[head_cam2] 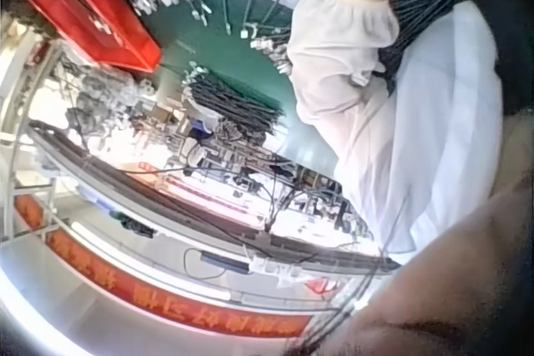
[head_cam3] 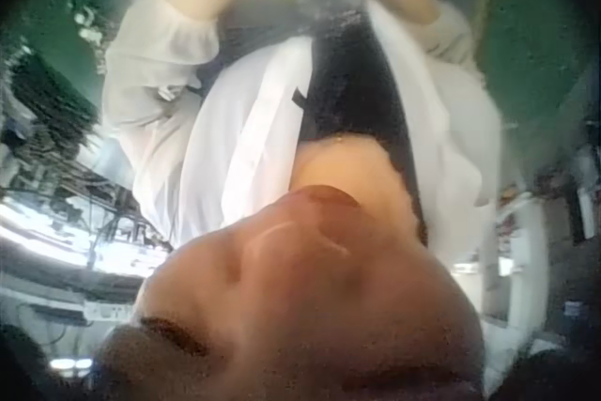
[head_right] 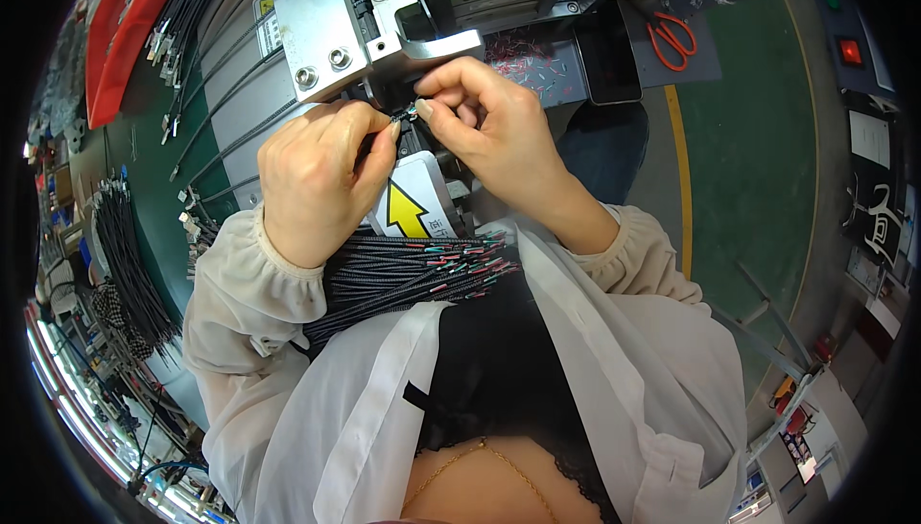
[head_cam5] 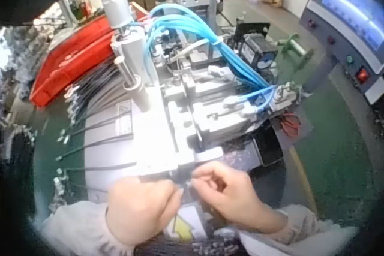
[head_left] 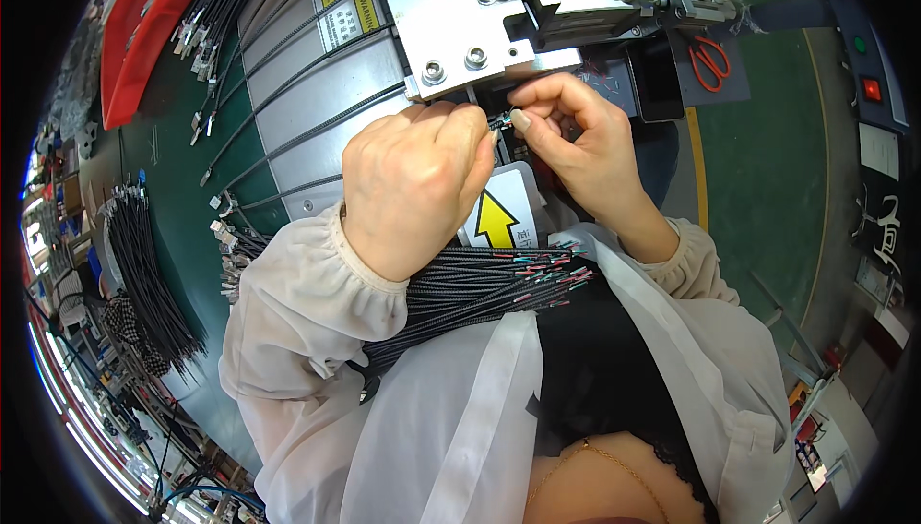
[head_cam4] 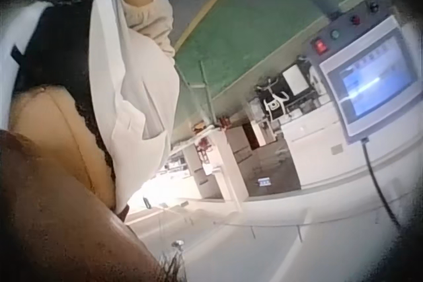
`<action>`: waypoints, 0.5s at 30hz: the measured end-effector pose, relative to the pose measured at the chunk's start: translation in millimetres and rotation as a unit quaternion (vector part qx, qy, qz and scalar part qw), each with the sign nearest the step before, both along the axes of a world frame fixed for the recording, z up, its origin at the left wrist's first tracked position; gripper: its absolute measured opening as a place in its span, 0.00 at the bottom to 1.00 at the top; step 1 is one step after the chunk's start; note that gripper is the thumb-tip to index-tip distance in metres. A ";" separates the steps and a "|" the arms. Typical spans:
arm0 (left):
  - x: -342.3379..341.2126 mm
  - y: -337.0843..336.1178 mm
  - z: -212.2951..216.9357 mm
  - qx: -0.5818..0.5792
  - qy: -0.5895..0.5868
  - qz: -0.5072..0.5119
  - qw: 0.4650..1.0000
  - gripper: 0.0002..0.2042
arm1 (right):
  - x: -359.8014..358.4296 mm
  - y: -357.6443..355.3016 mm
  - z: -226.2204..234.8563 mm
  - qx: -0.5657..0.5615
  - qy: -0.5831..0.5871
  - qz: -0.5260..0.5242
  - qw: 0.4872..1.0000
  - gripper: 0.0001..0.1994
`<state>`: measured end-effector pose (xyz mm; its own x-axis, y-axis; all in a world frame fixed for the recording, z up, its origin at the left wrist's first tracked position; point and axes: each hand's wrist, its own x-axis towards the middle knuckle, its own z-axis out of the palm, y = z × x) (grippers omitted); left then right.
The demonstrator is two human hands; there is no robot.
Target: The person presses a touchscreen control panel on a machine, then repeatedly positions the ends of cables into the machine's processing slot by hand.
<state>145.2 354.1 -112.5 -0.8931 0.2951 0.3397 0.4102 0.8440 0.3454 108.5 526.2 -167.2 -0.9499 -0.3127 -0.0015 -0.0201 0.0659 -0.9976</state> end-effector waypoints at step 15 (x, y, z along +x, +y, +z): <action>18.3 -44.3 -2.2 -0.075 0.019 -0.077 0.994 0.13 | -0.9 0.2 4.4 -0.035 -0.128 0.046 0.990 0.04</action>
<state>163.5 309.8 -114.7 -0.8207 0.4764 0.3153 0.5486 0.8112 0.2023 107.7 526.4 -162.7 -0.8886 -0.4056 -0.2141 0.2318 0.0055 -0.9727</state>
